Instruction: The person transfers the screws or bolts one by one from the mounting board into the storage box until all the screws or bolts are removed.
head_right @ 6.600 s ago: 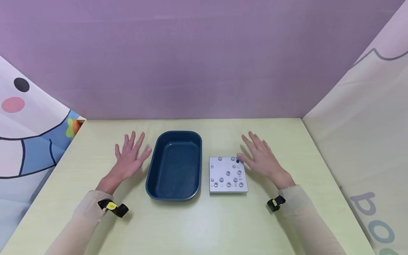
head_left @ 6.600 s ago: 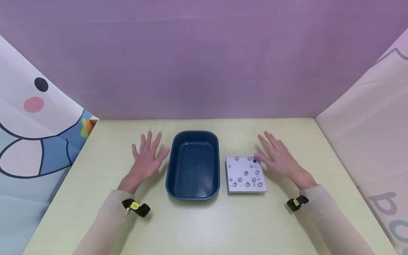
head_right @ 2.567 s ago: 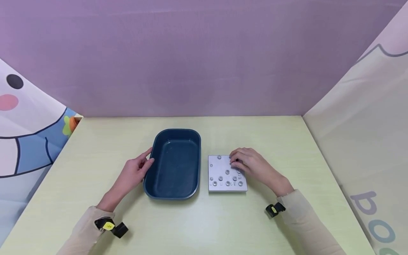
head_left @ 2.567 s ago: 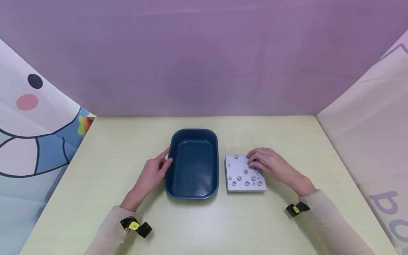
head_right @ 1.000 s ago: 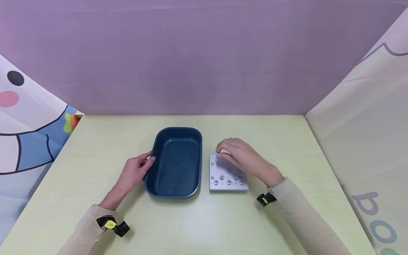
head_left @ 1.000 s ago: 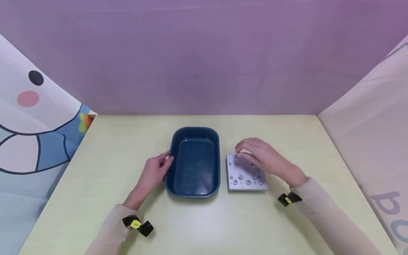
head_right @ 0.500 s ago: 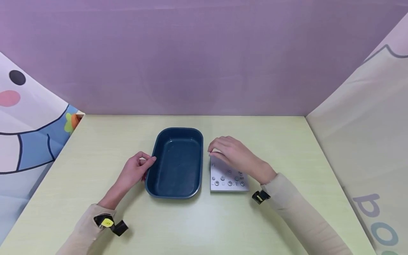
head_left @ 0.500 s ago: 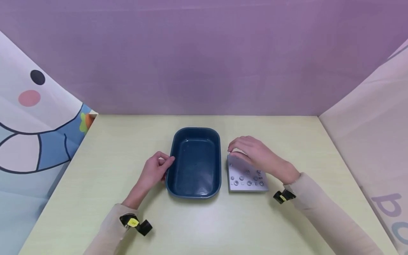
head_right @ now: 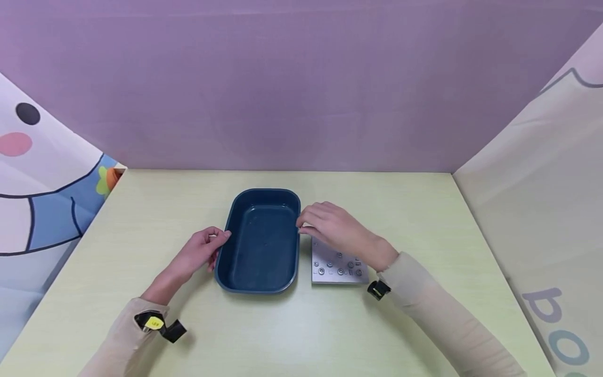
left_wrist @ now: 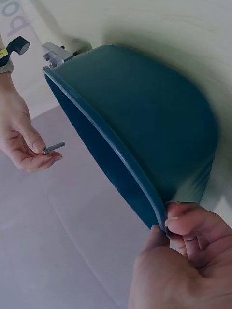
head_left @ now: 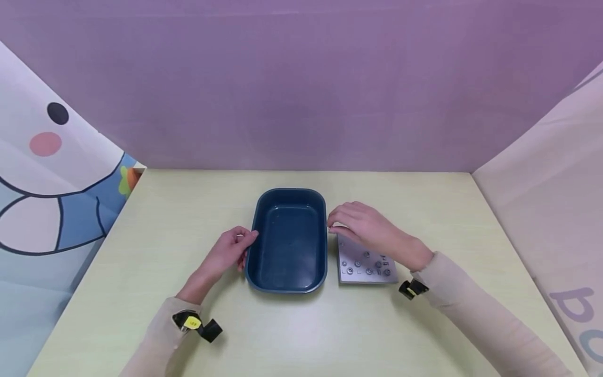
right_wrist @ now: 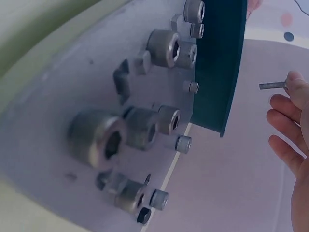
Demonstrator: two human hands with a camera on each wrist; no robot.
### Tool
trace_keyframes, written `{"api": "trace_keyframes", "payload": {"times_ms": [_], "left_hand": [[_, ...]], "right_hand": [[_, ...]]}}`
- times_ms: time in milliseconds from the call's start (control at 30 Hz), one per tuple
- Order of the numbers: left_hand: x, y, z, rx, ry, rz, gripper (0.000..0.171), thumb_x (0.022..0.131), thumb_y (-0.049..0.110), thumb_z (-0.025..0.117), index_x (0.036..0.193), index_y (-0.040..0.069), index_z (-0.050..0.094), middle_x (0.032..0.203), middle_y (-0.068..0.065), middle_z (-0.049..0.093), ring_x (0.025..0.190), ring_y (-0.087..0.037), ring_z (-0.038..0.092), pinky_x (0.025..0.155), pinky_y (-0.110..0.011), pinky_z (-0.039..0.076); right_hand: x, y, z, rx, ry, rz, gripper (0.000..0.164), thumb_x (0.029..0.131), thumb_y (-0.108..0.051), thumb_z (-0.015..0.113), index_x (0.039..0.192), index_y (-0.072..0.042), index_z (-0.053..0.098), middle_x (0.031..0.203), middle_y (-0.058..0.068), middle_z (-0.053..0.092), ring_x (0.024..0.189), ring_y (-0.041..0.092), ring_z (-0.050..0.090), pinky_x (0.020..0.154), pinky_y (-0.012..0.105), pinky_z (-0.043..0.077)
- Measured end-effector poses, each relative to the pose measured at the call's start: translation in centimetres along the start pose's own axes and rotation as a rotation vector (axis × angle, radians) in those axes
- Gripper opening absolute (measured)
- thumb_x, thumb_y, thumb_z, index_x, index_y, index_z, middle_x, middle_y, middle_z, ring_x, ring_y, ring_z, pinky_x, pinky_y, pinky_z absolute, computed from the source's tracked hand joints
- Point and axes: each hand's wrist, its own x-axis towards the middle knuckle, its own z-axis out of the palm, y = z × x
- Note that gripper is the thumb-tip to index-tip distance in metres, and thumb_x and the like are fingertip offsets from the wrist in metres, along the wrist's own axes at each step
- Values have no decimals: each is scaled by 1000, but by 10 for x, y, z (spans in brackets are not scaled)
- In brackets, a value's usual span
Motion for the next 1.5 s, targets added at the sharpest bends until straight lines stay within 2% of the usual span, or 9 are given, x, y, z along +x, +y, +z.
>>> {"api": "trace_keyframes", "payload": {"times_ms": [333, 833, 1100, 1267, 1500], "left_hand": [[0, 0, 2, -30, -3, -14, 36, 108, 31, 57, 106, -5, 54, 59, -1, 53, 46, -13, 50, 46, -27, 45], [-1, 2, 5, -52, -5, -17, 36, 108, 29, 55, 107, -7, 54, 60, 0, 53, 46, -11, 50, 45, -24, 44], [-2, 3, 7, -70, -13, -20, 35, 108, 28, 55, 108, -8, 55, 60, -1, 54, 46, -12, 51, 45, -23, 45], [-3, 3, 7, -71, -15, -16, 36, 108, 29, 55, 108, -8, 55, 61, -1, 54, 46, -12, 51, 45, -24, 46], [-2, 2, 7, -73, -17, -9, 34, 108, 29, 56, 105, -5, 55, 60, -1, 54, 46, -13, 51, 45, -24, 46]], "right_hand": [[12, -3, 2, -49, -59, -55, 22, 91, -10, 79, 111, -9, 69, 107, 1, 72, 101, 16, 67, 93, 35, 54], [26, -7, 9, -104, -195, -65, 14, 99, -17, 70, 113, -12, 70, 110, -2, 70, 107, 14, 66, 99, 35, 52], [32, -6, 16, -165, -249, -133, 13, 98, -20, 72, 109, -12, 71, 105, -3, 70, 100, 13, 64, 90, 30, 53], [39, -7, 20, -225, -322, -187, 12, 99, -23, 71, 107, -15, 71, 103, -4, 69, 96, 14, 62, 87, 29, 51], [50, -13, 20, -312, -440, -219, 15, 98, -29, 72, 106, -16, 69, 101, -4, 69, 92, 14, 62, 84, 29, 48]]}}
